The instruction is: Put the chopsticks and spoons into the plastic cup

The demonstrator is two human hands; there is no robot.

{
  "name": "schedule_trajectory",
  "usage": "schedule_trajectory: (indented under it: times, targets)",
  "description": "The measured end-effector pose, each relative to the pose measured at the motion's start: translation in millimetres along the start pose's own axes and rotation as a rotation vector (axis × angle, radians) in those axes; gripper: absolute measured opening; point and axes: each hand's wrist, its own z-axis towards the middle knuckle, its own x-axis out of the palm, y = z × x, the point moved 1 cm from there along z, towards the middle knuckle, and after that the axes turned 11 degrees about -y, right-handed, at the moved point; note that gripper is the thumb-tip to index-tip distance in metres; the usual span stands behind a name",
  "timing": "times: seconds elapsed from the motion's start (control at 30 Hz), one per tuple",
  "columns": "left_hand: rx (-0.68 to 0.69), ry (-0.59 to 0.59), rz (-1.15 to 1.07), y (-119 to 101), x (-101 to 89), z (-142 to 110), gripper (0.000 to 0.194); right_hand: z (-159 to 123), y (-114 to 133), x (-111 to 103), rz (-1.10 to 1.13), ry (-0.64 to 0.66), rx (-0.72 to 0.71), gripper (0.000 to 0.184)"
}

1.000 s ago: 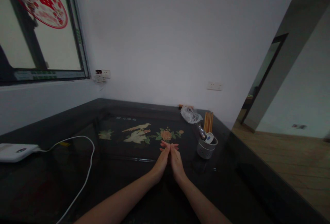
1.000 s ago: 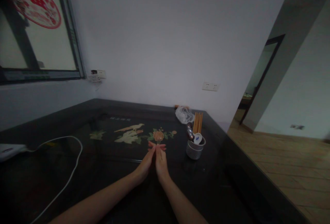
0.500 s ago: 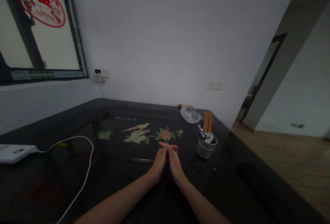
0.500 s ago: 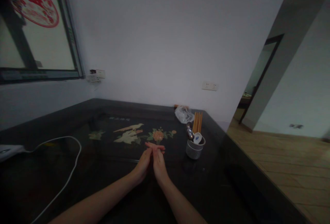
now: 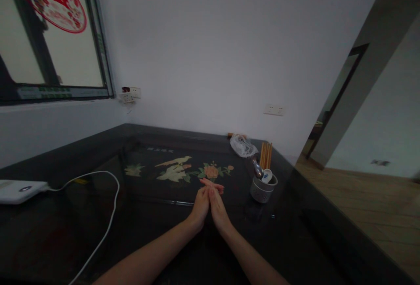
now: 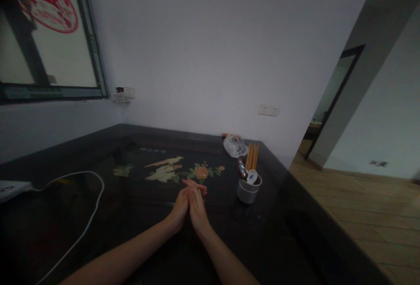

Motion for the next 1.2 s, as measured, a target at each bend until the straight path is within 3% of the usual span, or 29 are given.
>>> schedule_trajectory:
  times: [0.23,0.53,0.9,1.2]
  targets:
    - [-0.052,0.011,0.002,2,2.0,-1,0.04,1,-6,4,0.006,0.013,0.022,0.055]
    - [-0.06,0.139,0.025,-12,5.4,-7,0.039,-2,3,-2,-0.019,-0.031,0.051,0.055]
    - [-0.004,0.022,-0.001,-4,0.5,-2,0.036,-1,6,4,-0.035,0.028,0.024,0.053]
    - [-0.015,0.056,-0.024,-5,4.3,-4,0.039,1,6,-1,-0.047,0.046,-0.027,0.047]
